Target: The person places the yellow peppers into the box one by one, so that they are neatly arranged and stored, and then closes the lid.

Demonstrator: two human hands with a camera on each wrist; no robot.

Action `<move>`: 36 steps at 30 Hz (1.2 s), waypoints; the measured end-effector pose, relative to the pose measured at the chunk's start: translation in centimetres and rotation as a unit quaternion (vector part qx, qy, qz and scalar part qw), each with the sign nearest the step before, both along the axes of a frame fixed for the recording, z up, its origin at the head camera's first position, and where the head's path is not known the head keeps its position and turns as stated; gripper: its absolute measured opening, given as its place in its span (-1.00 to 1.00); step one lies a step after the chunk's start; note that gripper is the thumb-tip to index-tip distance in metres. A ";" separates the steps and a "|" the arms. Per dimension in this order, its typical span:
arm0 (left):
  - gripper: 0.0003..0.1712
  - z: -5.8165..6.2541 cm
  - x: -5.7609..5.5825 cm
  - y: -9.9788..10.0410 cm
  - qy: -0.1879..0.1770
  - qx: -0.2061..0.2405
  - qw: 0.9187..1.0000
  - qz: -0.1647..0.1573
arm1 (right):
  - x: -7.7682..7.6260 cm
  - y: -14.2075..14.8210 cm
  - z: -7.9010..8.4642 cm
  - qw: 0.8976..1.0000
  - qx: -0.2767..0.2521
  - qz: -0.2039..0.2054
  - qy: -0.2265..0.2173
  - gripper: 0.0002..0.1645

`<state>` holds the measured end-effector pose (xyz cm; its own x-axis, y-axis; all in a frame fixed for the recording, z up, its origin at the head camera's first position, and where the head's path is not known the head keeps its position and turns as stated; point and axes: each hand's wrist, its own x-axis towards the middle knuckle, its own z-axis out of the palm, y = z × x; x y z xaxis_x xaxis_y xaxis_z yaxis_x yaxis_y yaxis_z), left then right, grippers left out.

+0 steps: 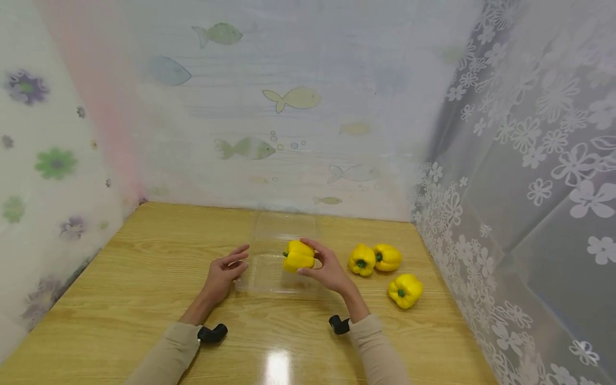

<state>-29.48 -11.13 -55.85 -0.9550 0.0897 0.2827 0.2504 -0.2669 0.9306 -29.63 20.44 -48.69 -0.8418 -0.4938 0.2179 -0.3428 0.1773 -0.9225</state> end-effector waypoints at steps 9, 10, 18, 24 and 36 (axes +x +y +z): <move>-0.50 -0.1 0.2 0.0 -0.006 0.002 1.000 -0.002 | -0.8 -1.4 -0.5 1.000 0.012 0.003 0.024 -0.12; -0.50 -0.1 0.2 0.0 -0.006 0.000 1.000 -0.003 | -0.8 -1.5 -0.4 1.000 0.014 0.002 0.025 -0.13; -0.52 -0.2 0.1 0.0 -0.013 -0.006 1.000 -0.003 | -1.5 -2.2 -0.6 0.999 0.030 -0.008 0.043 -0.13; -0.53 -0.1 0.5 -0.1 -0.012 -0.016 1.000 -0.004 | -1.7 -3.2 -1.0 0.998 0.039 -0.017 0.046 -0.13; -0.52 -0.2 0.3 -0.2 -0.010 -0.025 1.000 -0.003 | -2.8 -4.5 -1.4 0.997 0.048 -0.019 0.052 -0.15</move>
<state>-29.16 -11.35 -56.05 -0.9599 0.1092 0.2581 0.2297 -0.2207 0.9479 -32.38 15.94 -50.12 -0.8360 -0.4844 0.2578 -0.4267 0.2785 -0.8605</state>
